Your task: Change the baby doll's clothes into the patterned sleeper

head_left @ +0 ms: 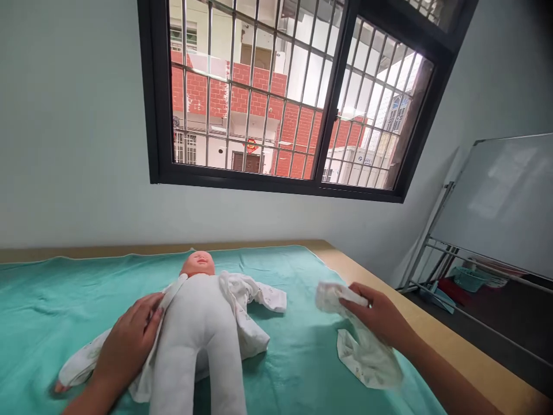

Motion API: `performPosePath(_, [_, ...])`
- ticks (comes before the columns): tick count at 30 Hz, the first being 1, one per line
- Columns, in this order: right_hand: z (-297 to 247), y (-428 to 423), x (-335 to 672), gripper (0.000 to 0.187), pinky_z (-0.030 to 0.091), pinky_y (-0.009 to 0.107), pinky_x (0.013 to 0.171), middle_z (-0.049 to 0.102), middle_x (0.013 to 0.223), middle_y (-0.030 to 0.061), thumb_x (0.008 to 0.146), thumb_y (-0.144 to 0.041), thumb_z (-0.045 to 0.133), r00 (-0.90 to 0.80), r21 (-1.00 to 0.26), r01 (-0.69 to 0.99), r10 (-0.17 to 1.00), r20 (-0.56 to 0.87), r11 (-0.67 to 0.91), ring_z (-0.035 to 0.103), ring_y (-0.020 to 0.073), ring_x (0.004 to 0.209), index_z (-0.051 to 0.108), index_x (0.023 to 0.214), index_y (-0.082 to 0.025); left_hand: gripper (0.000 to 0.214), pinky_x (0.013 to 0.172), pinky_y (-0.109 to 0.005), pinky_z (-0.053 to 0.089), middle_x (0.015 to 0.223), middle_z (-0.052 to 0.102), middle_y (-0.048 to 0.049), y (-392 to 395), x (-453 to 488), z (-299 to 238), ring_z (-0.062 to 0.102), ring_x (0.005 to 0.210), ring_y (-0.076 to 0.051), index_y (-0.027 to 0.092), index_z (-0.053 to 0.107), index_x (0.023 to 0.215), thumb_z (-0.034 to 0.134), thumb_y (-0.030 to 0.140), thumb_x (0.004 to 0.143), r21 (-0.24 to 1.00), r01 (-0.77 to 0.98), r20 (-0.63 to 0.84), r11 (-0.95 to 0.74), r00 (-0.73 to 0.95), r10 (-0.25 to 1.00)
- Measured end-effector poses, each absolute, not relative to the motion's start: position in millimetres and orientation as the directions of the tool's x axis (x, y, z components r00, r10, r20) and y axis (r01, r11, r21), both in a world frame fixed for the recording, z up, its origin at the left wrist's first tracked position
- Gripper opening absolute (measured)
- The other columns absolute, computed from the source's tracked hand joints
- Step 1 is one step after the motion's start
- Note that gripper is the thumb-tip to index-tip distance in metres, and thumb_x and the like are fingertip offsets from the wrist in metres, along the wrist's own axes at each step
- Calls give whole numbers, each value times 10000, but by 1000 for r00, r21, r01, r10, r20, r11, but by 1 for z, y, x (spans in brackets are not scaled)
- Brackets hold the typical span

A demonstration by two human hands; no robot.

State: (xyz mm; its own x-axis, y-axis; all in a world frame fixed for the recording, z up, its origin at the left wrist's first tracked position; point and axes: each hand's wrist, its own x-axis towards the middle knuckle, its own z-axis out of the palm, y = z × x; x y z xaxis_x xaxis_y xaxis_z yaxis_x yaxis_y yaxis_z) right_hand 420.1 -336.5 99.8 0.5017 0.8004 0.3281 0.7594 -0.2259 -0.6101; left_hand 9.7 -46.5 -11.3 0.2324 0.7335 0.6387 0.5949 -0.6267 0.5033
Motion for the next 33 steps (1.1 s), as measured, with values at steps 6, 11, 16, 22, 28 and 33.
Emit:
performPosePath(6, [161, -285, 333, 264, 440, 265, 590, 633, 756, -11, 723, -418, 778, 443, -898, 180, 782, 438, 401, 562, 164, 678, 645, 855, -232, 437, 1027, -455, 461, 1326, 584, -74, -121, 49, 93, 568, 1196, -279, 255, 550, 1240, 472, 513, 896, 798, 292, 453, -528, 287, 844])
performPosePath(11, [186, -263, 275, 246, 483, 301, 602, 632, 711, -3, 705, -477, 748, 340, -742, -185, 751, 567, 644, 590, 183, 660, 649, 794, -270, 614, 1067, -481, 428, 1516, 418, -23, -190, 37, 167, 428, 1355, -327, 391, 450, 1387, 638, 517, 816, 866, 47, 421, -498, 469, 777])
performPosePath(16, [182, -250, 240, 354, 492, 297, 576, 564, 625, -11, 751, -601, 645, 140, -717, -403, 813, 566, 569, 561, 175, 599, 575, 713, -256, 592, 1033, -448, 456, 1494, 445, -25, -206, 13, 183, 434, 1343, -332, 389, 488, 1358, 682, 454, 803, 884, -111, 444, -455, 509, 738])
performPosePath(22, [172, -232, 226, 432, 326, 189, 427, 369, 528, -71, 791, -480, 687, -191, -821, -470, 871, 453, 324, 346, 85, 447, 362, 659, -228, 288, 757, -261, 493, 962, 660, -17, -200, 25, 172, 602, 902, -185, 239, 672, 1022, 713, 415, 799, 980, 45, 95, -194, 751, 654])
performPosePath(28, [154, -216, 250, 441, 292, 179, 393, 405, 511, -79, 719, -511, 764, -483, -883, -377, 754, 446, 280, 317, 52, 412, 471, 640, -191, 184, 566, -170, 436, 720, 561, 30, -193, 25, 167, 525, 633, -82, 193, 637, 806, 666, 371, 841, 852, -486, 245, 197, 701, 669])
performPosePath(33, [152, -214, 244, 379, 527, 248, 639, 651, 785, 16, 620, -339, 855, -754, -975, 140, 657, 9, 174, 610, 153, 726, 676, 880, -130, 235, 491, -156, 420, 671, 517, 41, -190, 28, 166, 485, 555, -66, 190, 590, 777, 580, 385, 907, 858, -486, 217, 168, 639, 737])
